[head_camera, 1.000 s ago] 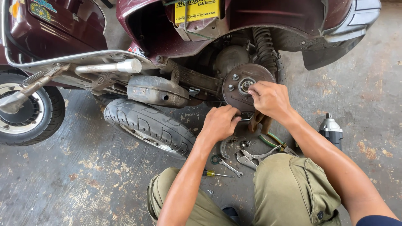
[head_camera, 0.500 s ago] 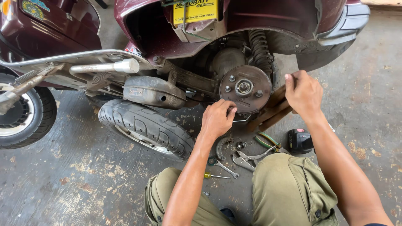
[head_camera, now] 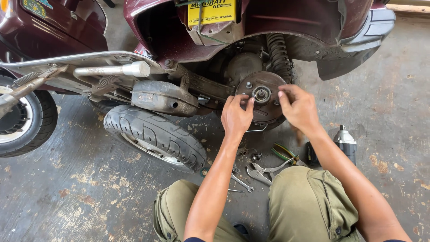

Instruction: Removing and replacing the brake shoes on a motor scooter.

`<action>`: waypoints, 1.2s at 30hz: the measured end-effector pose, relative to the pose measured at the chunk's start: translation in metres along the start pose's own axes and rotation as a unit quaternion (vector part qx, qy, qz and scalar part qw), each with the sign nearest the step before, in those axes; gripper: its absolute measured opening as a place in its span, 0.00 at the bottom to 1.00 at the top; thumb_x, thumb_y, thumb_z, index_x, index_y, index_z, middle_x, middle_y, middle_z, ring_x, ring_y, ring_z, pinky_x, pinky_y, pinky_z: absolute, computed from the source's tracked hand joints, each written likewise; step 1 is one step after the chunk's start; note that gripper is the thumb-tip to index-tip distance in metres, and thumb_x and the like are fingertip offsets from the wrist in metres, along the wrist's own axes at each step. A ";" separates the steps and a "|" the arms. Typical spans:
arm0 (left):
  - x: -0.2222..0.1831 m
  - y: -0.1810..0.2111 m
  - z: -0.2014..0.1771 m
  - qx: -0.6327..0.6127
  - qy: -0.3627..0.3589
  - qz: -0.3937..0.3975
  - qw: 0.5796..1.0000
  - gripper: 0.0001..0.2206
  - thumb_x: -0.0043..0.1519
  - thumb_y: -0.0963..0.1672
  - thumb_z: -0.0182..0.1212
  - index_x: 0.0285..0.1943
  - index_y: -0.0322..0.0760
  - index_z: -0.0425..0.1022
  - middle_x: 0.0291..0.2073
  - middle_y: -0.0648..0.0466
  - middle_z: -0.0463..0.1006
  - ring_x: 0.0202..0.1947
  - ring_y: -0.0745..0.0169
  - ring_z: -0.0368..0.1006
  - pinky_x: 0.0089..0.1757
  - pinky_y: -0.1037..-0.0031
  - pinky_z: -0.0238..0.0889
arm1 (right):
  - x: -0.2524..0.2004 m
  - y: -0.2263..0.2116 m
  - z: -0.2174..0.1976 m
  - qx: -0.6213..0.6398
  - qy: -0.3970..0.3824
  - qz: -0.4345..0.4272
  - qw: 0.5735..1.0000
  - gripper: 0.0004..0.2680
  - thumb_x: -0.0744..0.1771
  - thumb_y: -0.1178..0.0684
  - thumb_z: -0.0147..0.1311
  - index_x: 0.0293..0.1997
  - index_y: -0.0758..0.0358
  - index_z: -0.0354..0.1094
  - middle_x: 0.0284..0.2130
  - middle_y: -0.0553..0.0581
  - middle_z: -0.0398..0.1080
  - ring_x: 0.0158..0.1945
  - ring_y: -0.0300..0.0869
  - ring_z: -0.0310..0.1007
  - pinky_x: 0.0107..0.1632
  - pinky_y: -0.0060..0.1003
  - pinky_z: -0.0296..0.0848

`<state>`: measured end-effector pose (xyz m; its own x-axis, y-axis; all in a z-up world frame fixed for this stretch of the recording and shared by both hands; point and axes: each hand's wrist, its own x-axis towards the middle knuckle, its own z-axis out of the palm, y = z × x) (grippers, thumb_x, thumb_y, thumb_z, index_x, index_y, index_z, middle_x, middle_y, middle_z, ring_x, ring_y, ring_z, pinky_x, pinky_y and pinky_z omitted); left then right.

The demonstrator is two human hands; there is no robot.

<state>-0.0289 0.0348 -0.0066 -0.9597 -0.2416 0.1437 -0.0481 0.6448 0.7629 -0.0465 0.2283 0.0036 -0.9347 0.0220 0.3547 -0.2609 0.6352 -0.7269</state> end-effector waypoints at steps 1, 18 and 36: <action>0.002 0.009 0.001 0.016 -0.021 -0.056 0.998 0.13 0.57 0.53 0.65 0.45 0.49 0.81 0.35 0.59 0.76 0.39 0.52 0.79 0.41 0.61 0.73 | -0.002 0.000 0.003 0.008 -0.010 0.009 1.000 0.07 0.67 0.55 0.59 0.49 0.52 0.79 0.28 0.59 0.76 0.36 0.54 0.78 0.39 0.48 0.75; 0.022 0.029 0.033 0.198 -0.024 -0.062 0.978 0.11 0.58 0.47 0.56 0.39 0.34 0.77 0.35 0.48 0.78 0.39 0.42 0.80 0.42 0.54 0.73 | -0.007 0.010 0.015 0.024 -0.028 0.031 0.999 0.06 0.68 0.53 0.57 0.47 0.54 0.79 0.39 0.58 0.79 0.47 0.56 0.78 0.48 0.49 0.76; 0.016 -0.019 -0.018 -0.001 0.033 0.062 0.998 0.09 0.59 0.44 0.57 0.32 0.32 0.73 0.27 0.41 0.72 0.35 0.33 0.75 0.38 0.51 0.69 | -0.008 0.005 0.010 0.060 -0.019 0.016 0.998 0.05 0.67 0.57 0.58 0.45 0.59 0.80 0.36 0.61 0.79 0.43 0.56 0.79 0.43 0.48 0.76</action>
<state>-0.0389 0.0057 -0.0077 -0.9377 -0.2084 0.2780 0.0699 0.6706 0.7385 -0.0428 0.2235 -0.0084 -0.9508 0.0092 0.3096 -0.2563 0.5382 -0.8029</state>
